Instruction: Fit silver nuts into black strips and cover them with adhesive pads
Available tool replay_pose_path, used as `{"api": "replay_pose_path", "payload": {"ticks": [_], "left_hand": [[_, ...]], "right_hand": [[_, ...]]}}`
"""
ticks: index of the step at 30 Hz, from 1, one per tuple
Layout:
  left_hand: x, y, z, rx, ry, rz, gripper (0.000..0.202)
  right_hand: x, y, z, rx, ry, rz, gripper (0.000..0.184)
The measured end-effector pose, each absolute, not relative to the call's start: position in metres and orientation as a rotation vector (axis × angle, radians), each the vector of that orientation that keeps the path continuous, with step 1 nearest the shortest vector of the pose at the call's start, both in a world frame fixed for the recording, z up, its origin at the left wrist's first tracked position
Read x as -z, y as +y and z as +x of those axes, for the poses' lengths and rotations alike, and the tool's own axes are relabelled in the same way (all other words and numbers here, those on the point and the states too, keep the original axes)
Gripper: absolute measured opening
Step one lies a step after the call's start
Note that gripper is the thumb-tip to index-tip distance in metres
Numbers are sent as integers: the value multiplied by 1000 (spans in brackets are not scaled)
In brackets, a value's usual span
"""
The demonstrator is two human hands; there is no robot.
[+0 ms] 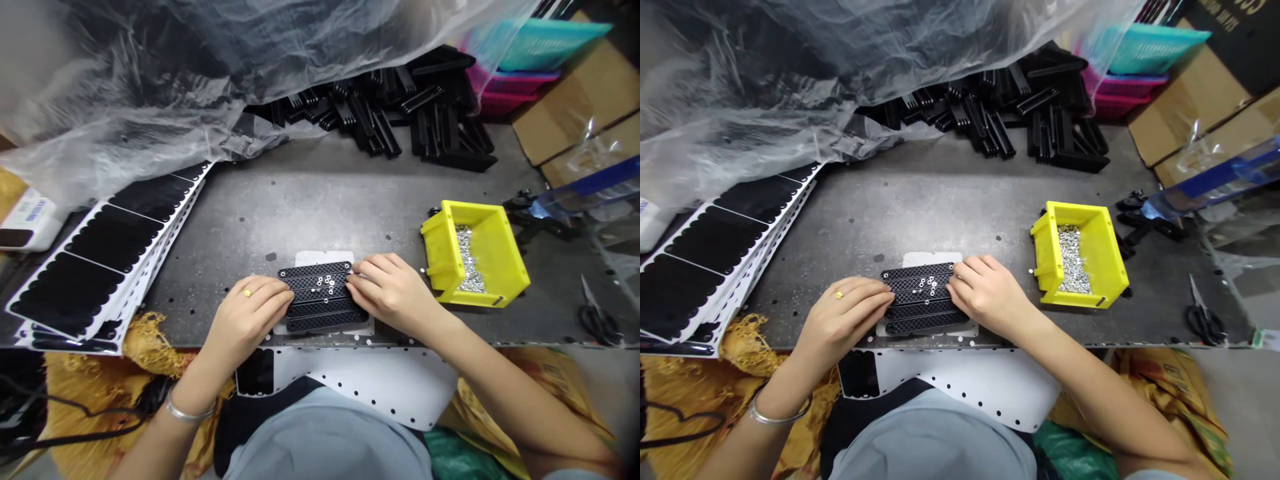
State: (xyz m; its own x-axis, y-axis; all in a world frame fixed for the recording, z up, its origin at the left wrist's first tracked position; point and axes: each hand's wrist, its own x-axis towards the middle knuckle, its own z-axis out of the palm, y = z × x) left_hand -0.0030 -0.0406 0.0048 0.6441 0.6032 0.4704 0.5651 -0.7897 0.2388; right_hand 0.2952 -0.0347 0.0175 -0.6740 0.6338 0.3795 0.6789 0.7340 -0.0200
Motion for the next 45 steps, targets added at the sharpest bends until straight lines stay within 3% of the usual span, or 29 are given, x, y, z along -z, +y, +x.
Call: {"api": "replay_pose_path", "payload": {"ticks": [11, 17, 22, 29, 36, 45], "left_hand": [[8, -56, -5, -928, 1076, 2865, 19], [4, -54, -7, -882, 1032, 2910, 19], [2, -51, -5, -884, 1001, 2927, 19], [2, -43, 15, -810, 1005, 2712, 27], [0, -31, 24, -815, 943, 2734, 11], [2, -64, -7, -846, 1044, 2689, 13]], "right_hand": [[-2, -49, 264, -147, -2360, -1198, 18], [-9, -64, 303, 148, -2452, -1186, 11], [-11, -73, 309, 401, -2603, -1021, 20], [-23, -72, 292, 232, -2645, -1230, 24], [-21, -54, 311, 233, -2775, -884, 20], [-17, -69, 297, 269, -2655, -1053, 25]]}}
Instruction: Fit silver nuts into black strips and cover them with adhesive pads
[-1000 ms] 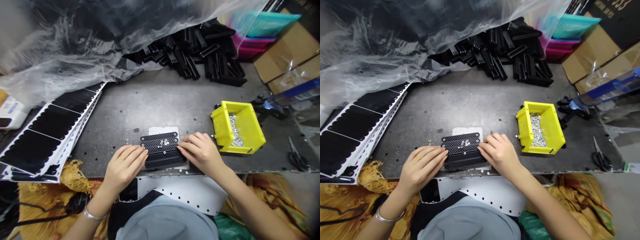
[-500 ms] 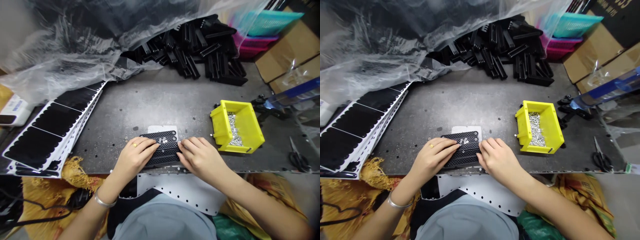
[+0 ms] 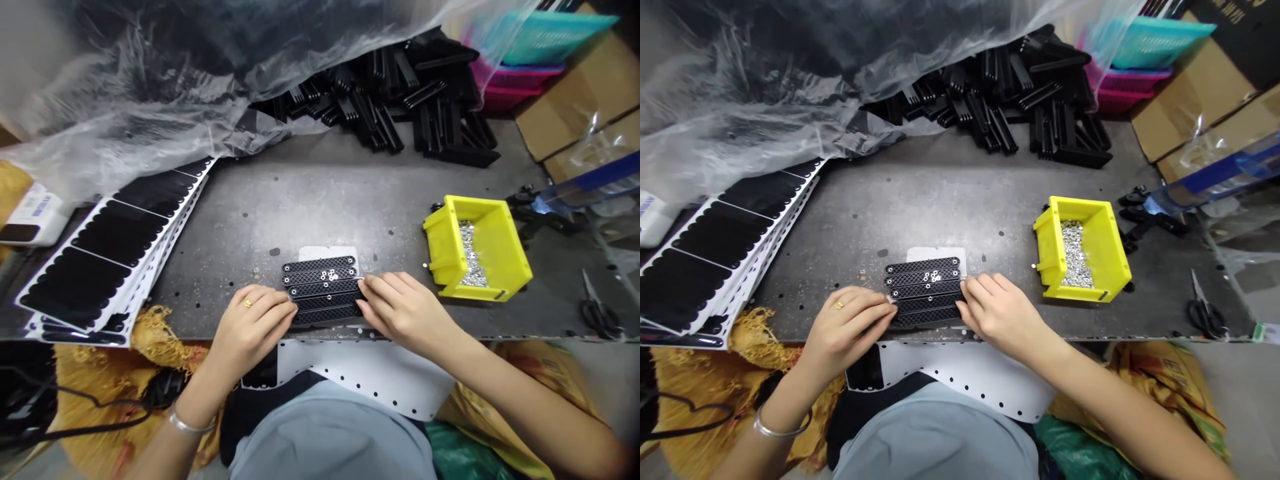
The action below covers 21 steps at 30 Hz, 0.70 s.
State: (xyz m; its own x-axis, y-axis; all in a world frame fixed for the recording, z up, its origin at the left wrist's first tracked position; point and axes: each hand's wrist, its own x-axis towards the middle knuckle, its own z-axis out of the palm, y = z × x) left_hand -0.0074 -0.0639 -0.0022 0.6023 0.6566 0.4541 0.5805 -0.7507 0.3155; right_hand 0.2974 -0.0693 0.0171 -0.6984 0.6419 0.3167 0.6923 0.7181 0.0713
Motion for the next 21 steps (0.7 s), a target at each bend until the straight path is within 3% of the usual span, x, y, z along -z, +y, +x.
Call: {"api": "replay_pose_path", "payload": {"ticks": [8, 15, 21], "left_hand": [[15, -70, -8, -975, 1048, 2670, 22], [15, -80, -14, -907, 1058, 2888, 39], [3, -71, -6, -928, 1000, 2938, 27]], "right_hand": [[-20, -57, 310, 254, -2749, -852, 24], [-17, -73, 291, 348, -2682, -1141, 26], [-16, -50, 319, 123, -2669, -899, 20]]}}
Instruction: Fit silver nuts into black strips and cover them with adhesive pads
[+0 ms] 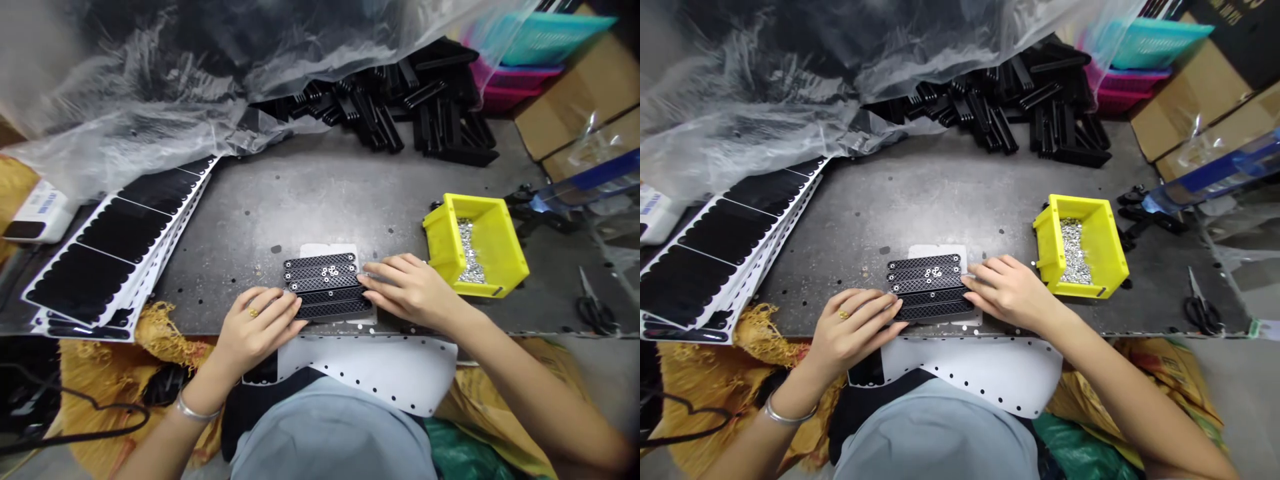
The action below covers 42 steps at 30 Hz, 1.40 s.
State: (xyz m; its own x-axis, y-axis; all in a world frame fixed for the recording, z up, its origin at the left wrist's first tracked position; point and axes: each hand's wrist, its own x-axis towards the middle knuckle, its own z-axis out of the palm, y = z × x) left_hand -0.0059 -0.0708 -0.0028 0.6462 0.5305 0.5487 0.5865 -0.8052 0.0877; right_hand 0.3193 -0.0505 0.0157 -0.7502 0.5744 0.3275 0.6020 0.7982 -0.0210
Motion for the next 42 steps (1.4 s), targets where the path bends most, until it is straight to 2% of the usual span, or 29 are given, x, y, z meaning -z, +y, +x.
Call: {"api": "replay_pose_path", "payload": {"ticks": [8, 15, 20, 24, 27, 32, 37, 42], "left_hand": [[2, -71, -8, 860, -942, -2807, 25], [-1, -49, 24, 856, -1072, -2923, 23], [2, -30, 37, 857, -992, -2978, 14], [2, -35, 23, 849, -1139, -3015, 7], [0, -48, 5, 917, -1257, -3012, 7], [6, -77, -10, 1049, -1230, -2974, 13], [20, -88, -3, 1102, -1044, -2780, 18], [24, -87, -5, 1067, -970, -2714, 27]], "right_hand": [[-1, -64, 255, -115, -2401, -1097, 20], [-11, -83, 305, 170, -2472, -1112, 10], [-13, -98, 306, 314, -2622, -1074, 31], [-17, -105, 289, 351, -2652, -1233, 33], [-17, -100, 291, 357, -2697, -1159, 31], [-21, -79, 312, 211, -2749, -864, 23], [-35, -59, 298, -112, -2696, -1094, 27], [-19, -37, 269, -239, -2474, -1267, 17]]}}
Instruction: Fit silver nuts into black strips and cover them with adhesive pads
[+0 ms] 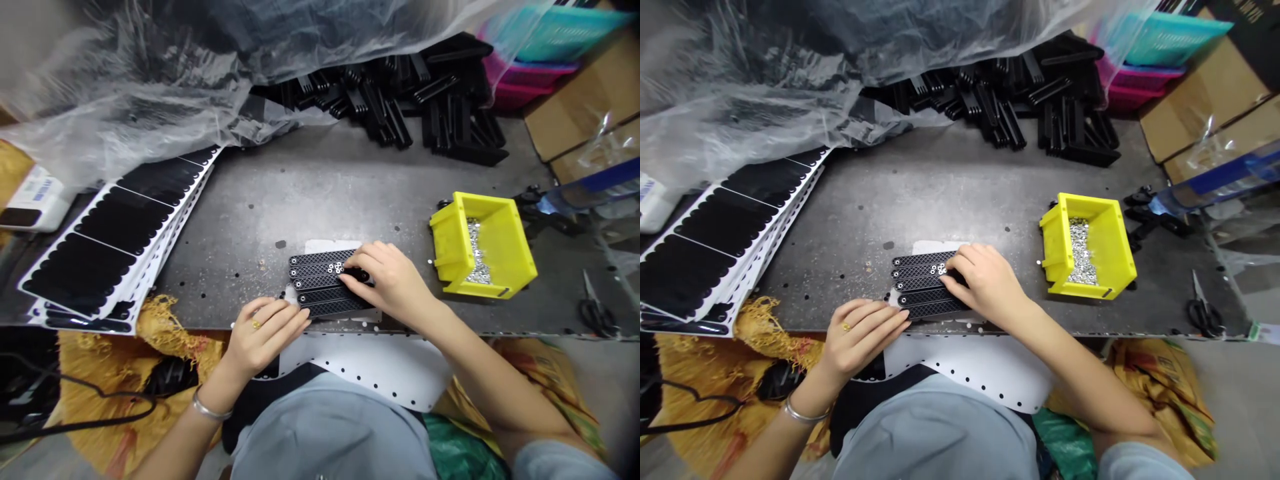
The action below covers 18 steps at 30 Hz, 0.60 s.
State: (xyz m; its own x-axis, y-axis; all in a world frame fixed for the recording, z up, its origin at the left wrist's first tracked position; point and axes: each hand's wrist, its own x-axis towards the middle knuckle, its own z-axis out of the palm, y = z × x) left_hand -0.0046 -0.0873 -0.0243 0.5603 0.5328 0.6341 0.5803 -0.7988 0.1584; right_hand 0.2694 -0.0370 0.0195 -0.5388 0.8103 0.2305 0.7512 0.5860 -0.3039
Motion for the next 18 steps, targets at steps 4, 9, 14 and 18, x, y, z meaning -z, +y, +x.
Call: {"api": "replay_pose_path", "payload": {"ticks": [4, 9, 14, 18], "left_hand": [[22, -87, -7, 1048, -958, -2711, 31], [20, -84, -2, 1088, -955, -2727, 23], [20, -82, 5, 1123, -1024, -2741, 18], [20, -81, 6, 1102, -1031, -2761, 18]], "right_hand": [[-13, -38, 276, -314, -2449, -1239, 14], [-22, -74, 303, -186, -2441, -1206, 7], [-15, -108, 308, 217, -2520, -1079, 12], [-12, -125, 300, 441, -2619, -1128, 20]]}}
